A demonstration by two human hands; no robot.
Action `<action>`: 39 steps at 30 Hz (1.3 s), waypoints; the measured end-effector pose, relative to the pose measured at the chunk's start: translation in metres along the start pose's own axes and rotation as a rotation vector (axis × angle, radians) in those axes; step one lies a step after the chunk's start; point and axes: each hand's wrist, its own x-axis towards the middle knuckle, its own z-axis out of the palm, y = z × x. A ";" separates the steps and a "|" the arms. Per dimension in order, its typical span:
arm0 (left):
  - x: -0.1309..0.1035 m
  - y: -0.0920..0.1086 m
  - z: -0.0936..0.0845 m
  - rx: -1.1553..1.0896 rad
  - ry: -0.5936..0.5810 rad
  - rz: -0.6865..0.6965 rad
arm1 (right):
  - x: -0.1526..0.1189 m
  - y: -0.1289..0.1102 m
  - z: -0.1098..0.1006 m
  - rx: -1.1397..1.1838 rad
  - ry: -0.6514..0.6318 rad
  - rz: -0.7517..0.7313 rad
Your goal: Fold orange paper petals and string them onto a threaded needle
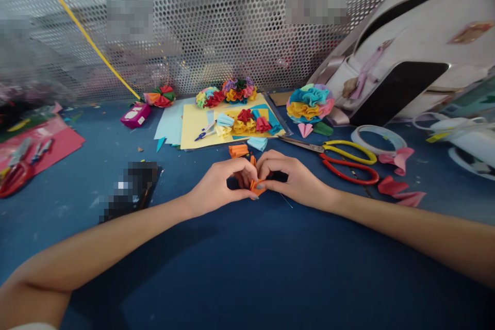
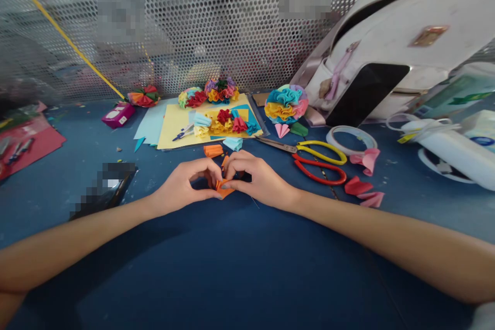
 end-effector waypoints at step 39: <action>0.003 0.000 -0.002 -0.035 0.042 -0.017 | -0.002 -0.003 0.000 -0.022 -0.009 0.002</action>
